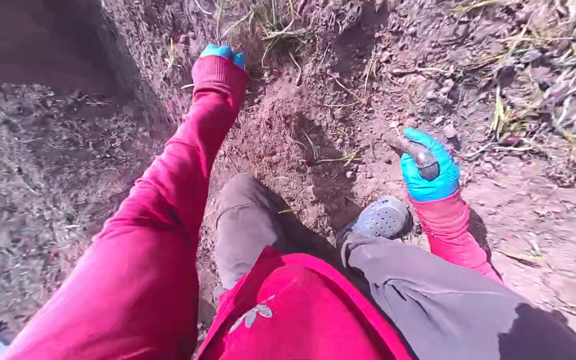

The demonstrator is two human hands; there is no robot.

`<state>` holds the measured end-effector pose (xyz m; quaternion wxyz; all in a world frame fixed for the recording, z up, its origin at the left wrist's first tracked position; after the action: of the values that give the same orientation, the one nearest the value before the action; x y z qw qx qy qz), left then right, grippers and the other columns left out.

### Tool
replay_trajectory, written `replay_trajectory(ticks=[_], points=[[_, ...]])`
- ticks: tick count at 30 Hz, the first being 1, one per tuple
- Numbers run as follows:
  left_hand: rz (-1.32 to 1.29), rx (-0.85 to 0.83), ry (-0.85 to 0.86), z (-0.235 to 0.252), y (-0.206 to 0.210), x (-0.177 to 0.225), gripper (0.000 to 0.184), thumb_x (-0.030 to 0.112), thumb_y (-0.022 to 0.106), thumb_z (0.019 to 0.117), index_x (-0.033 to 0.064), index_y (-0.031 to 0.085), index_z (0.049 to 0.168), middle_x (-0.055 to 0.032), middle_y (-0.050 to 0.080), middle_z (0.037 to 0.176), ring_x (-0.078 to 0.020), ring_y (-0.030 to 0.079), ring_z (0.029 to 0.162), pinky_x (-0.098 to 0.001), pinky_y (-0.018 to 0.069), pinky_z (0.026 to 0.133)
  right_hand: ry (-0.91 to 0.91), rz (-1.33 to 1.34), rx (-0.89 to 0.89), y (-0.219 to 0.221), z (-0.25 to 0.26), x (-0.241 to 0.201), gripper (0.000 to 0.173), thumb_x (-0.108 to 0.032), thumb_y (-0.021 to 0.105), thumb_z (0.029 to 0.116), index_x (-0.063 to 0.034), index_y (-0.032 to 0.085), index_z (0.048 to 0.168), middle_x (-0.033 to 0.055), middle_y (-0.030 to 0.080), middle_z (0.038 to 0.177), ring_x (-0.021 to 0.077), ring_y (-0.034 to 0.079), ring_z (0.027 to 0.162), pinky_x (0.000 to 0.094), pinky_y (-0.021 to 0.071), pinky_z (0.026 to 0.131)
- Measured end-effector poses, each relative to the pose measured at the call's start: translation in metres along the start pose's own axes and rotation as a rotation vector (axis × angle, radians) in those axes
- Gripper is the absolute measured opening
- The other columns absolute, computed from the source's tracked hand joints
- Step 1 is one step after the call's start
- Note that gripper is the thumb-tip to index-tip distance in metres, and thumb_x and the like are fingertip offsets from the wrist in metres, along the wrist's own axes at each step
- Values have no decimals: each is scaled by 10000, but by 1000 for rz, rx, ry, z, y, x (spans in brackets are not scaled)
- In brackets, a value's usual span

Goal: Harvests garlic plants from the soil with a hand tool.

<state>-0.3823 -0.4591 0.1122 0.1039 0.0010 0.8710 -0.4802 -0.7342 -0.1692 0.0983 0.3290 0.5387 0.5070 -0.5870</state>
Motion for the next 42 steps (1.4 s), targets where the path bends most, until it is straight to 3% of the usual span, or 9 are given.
replay_trajectory(ticks=[5, 12, 16, 19, 22, 28, 33, 37, 42], points=[[-61, -317, -145, -75, 160, 23, 842, 754, 700, 806, 32, 686, 1239, -275, 631, 1314, -449, 610, 1244, -687, 504, 988, 47, 71, 29, -6, 23, 7, 466, -115, 660, 919, -3, 593, 1366, 96, 688, 1266, 73, 686, 1051, 288, 585, 909], [-344, -54, -251, -61, 103, -34, 353, 200, 622, 1007, 15, 648, 1306, -219, 658, 1319, -344, 634, 1243, -572, 484, 1070, 36, 154, -13, -10, 32, 12, 480, -28, 633, 900, 35, 558, 1370, 93, 652, 1315, 74, 668, 1044, 257, 571, 899], [-627, -393, -299, -169, 207, -21, 342, 267, 441, 1108, 78, 709, 1205, -110, 697, 945, -211, 645, 790, -455, 552, 776, 33, 141, -18, -5, 37, 4, 470, -23, 632, 901, 54, 562, 1359, 130, 637, 1338, 101, 653, 1129, 267, 552, 973], [-596, -479, -395, -187, 272, 24, 453, 393, 341, 1136, 98, 679, 1196, -119, 663, 914, -248, 640, 786, -444, 555, 727, 18, 146, -8, -5, 38, 5, 465, -6, 644, 896, 67, 573, 1350, 146, 639, 1344, 120, 651, 1165, 278, 544, 1008], [-318, -497, -255, -169, 258, 45, 403, 274, 475, 1096, 88, 595, 1432, -238, 649, 1351, -421, 610, 1280, -644, 454, 1077, -3, 207, 1, -8, 34, 7, 456, 16, 622, 884, 86, 571, 1331, 148, 638, 1336, 109, 658, 1112, 268, 558, 957], [-409, -48, 173, -144, 133, 64, 325, 33, 707, 870, -48, 691, 1184, -295, 607, 1285, -405, 640, 1163, -552, 551, 971, 2, 229, -127, -1, 43, 5, 503, -37, 640, 889, 87, 549, 1368, 150, 615, 1377, 74, 631, 1166, 238, 521, 1008], [-53, -503, 382, -163, 199, 184, 489, 290, 722, 928, 72, 628, 1357, -242, 511, 1484, -416, 697, 1066, -632, 579, 844, 58, 180, -224, 11, 51, 4, 517, -77, 647, 907, 12, 554, 1409, 109, 645, 1352, 80, 649, 1147, 256, 537, 996], [-107, -505, 379, -158, 231, 173, 458, 247, 722, 931, 75, 641, 1348, -259, 493, 1491, -422, 675, 1125, -625, 568, 883, 45, 208, -198, 12, 49, 8, 519, -49, 639, 896, 56, 543, 1396, 137, 623, 1385, 113, 641, 1193, 288, 538, 1022], [-863, -189, 289, -146, 150, 95, 293, 94, 740, 895, 22, 712, 1178, -115, 726, 1153, -196, 711, 1019, -426, 597, 911, 187, 26, -317, 36, 57, -1, 559, -85, 653, 898, -88, 540, 1446, 47, 686, 1213, 33, 657, 876, 244, 570, 761]])
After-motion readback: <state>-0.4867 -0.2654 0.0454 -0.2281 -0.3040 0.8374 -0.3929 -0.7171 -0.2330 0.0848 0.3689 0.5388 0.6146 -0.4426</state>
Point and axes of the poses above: each hand's wrist, its own z-axis towards the middle knuckle, its own y-axis out of the palm, x = y × z, the point moved 10 cm from there along z, towards the middle knuckle
